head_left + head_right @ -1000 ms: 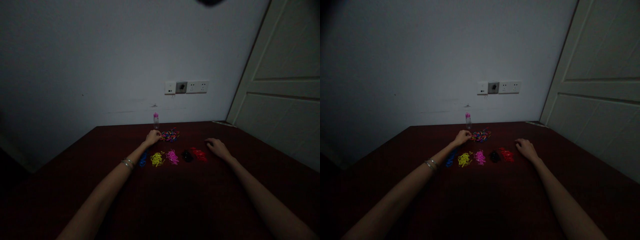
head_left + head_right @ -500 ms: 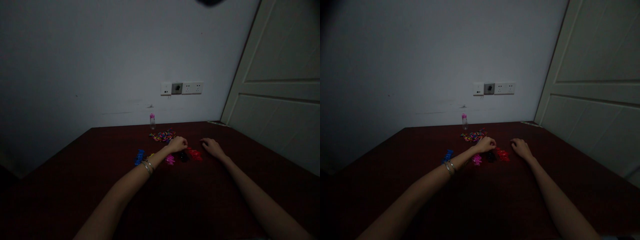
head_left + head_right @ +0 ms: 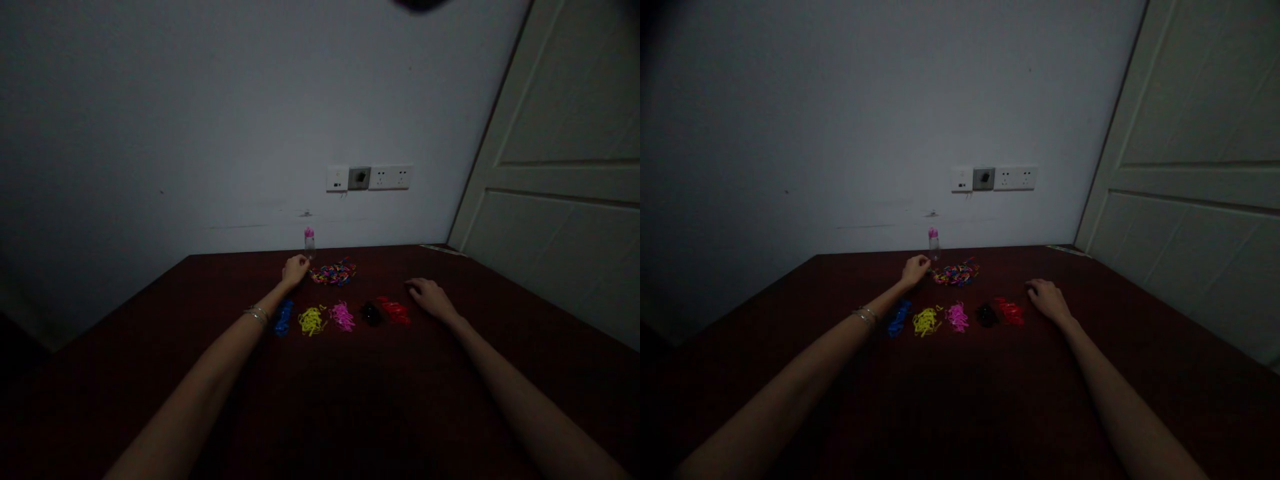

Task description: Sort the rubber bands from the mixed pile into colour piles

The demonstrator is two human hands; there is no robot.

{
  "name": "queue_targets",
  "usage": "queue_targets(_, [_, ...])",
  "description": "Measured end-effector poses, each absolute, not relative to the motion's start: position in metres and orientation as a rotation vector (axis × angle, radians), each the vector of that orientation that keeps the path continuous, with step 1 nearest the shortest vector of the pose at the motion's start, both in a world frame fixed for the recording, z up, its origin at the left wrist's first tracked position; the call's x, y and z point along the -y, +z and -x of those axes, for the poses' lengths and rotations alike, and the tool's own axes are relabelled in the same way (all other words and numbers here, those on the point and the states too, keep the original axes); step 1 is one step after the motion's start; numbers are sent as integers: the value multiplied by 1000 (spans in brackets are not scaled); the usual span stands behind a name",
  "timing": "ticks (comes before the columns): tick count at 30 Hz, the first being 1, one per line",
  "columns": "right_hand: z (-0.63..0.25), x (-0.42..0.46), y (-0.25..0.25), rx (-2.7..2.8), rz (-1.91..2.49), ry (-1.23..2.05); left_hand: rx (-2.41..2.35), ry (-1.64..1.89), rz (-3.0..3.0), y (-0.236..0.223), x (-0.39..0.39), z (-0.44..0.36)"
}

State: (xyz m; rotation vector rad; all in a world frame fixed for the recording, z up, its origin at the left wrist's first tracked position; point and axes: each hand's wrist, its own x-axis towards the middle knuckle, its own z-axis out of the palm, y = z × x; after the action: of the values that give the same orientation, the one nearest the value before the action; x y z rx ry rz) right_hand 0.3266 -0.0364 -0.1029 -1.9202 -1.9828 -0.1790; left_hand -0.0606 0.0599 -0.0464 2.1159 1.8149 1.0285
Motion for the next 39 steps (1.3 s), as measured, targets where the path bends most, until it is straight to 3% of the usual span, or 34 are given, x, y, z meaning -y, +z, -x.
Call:
queue_targets(11, [-324, 37, -100, 1992, 1955, -198, -2083, 1253, -1659, -75, -85, 159])
queue_targets(30, [-308, 36, -88, 2037, 2017, -259, -1919, 1352, -1694, -88, -84, 164])
queue_targets(39, [-252, -3, -65, 2238, 1621, 76, -1895, 1340, -1696, -88, -81, 163])
